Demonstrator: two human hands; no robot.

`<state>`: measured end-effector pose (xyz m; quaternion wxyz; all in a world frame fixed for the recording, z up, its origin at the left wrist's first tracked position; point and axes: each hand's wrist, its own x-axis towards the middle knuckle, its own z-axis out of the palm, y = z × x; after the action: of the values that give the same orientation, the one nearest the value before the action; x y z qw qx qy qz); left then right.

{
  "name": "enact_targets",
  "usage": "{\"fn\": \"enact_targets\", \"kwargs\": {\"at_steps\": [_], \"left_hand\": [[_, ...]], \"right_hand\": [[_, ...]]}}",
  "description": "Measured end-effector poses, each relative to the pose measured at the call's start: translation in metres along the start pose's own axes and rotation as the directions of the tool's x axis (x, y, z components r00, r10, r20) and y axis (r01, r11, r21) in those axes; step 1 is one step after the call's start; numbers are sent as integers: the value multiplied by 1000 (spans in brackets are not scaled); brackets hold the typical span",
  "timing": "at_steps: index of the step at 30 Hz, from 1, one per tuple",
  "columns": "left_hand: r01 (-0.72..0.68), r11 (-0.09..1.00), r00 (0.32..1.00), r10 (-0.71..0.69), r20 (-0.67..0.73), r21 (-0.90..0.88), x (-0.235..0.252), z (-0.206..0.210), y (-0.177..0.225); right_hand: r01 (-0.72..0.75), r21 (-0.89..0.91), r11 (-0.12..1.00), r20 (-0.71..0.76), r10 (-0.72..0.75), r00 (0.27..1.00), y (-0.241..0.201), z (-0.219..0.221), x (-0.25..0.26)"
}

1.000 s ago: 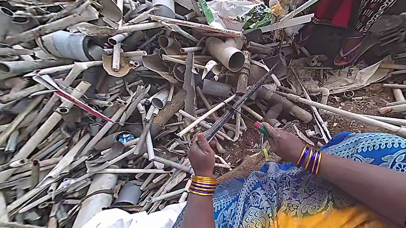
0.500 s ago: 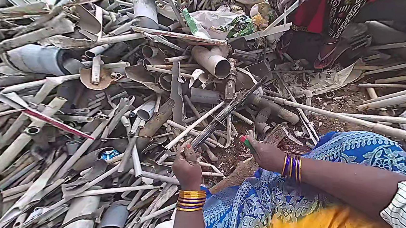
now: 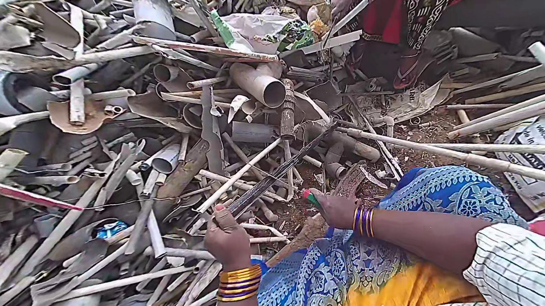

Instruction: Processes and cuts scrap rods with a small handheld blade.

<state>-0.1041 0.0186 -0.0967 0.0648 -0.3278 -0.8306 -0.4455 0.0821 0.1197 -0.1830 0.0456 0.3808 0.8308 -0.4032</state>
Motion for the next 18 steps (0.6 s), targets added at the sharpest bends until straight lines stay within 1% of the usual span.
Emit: {"fn": "enact_targets", "kwargs": {"at_steps": [1, 2, 3, 4, 5, 6, 7, 8, 9, 10, 11, 13, 14, 16, 18], "left_hand": [[60, 998, 998, -60, 14, -15, 1, -1, 1], [114, 993, 993, -114, 13, -38, 2, 0, 1], [164, 984, 987, -164, 7, -72, 4, 1, 0], [213, 968, 977, -212, 21, -131, 6, 2, -2], [263, 945, 965, -259, 45, -196, 8, 0, -2], [308, 919, 951, -303, 60, -246, 10, 0, -3], [347, 894, 937, -341, 70, -283, 12, 0, -4], [380, 872, 924, -374, 79, -310, 15, 1, -6], [407, 853, 912, -401, 88, -327, 17, 1, -9], [437, 830, 897, -429, 104, -346, 18, 0, -12], [473, 798, 878, -463, 124, -374, 19, 0, -13], [564, 712, 822, -533, 201, -417, 19, 5, -16], [603, 677, 793, -564, 229, -422, 18, 10, -18], [644, 636, 758, -607, 241, -426, 18, 15, -22], [635, 642, 762, -612, 213, -429, 22, 15, -22]], "right_hand": [[-129, 30, 991, -8, 129, 992, 15, -3, 14], [-259, 70, 963, -15, 261, 965, 31, -8, 27], [-343, 91, 935, -25, 347, 938, 43, -13, 36], [-369, 90, 925, -22, 372, 928, 45, -16, 38], [-345, 89, 934, -9, 347, 938, 36, -14, 35], [-271, 70, 960, 10, 271, 963, 22, -10, 27], [-155, 34, 987, 30, 154, 988, 8, -5, 17], [-37, -3, 999, 55, 37, 998, -4, 1, 8], [40, -33, 999, 77, -38, 996, -10, 6, 3], [54, -61, 997, 86, -49, 995, -8, 8, 3], [20, -87, 996, 77, -13, 997, 2, 8, 9], [-105, -104, 989, 38, 109, 993, 29, 0, 27], [-139, -90, 986, 28, 143, 989, 34, -2, 30], [-168, -53, 984, 56, 171, 984, 19, 3, 25], [-106, -69, 992, 90, 112, 990, -3, 8, 12]]}}
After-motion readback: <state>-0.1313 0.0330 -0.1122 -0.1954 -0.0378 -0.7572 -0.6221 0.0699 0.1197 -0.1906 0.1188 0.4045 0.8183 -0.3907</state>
